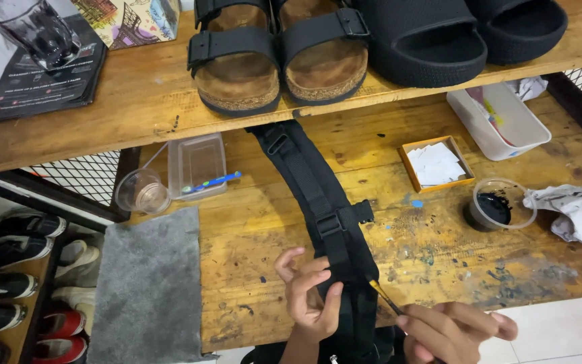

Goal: The person paints a black bag with a brush, repeatedly dipping the brush into a container of black paint. They hold the bag steady with one hand while applying paint to the surface.

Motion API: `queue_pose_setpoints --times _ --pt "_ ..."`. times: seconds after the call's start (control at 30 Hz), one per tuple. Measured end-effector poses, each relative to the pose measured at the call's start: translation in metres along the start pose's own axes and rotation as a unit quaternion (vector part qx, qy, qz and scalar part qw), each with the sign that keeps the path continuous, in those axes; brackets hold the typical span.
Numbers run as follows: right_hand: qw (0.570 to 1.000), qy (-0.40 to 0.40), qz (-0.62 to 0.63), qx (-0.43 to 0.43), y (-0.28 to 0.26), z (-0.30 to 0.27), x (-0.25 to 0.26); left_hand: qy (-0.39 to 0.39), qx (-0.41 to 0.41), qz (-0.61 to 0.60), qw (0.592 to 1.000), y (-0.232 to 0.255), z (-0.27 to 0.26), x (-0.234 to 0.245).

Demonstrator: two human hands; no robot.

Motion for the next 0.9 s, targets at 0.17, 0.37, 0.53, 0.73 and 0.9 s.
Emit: queue_pose_setpoints --times 0.17,0.37,0.53,0.73,0.9 --pt "0.999 -0.023 0.005 0.034 0.034 0.038 -0.003 -0.009 -0.006 0.004 1.0 0.003 0.003 0.0" --pt "0.987 -0.149 -0.037 -0.044 -0.038 -0.098 -0.013 -0.012 -0.005 0.002 1.0 0.004 0.004 -0.001" --pt "0.994 -0.09 -0.02 0.059 -0.012 -0.047 -0.014 -0.015 -0.003 0.005 1.0 0.003 0.003 -0.001" --pt "0.994 -0.098 -0.022 0.03 0.0 -0.008 -0.015 -0.019 -0.009 0.008 1.0 0.005 0.004 -0.003" --pt "0.998 -0.047 -0.027 0.033 -0.01 -0.011 -0.01 -0.018 -0.012 0.006 1.0 0.005 0.004 -0.004"
Point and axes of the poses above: each hand's wrist, its own z-axis towards the middle knuckle, its own x-axis out of the back of the hand, y = z × x, the point moved 9 cm from there along z, towards the middle knuckle, and after that the axes turned 15 degrees about z, right-handed, at the moved point
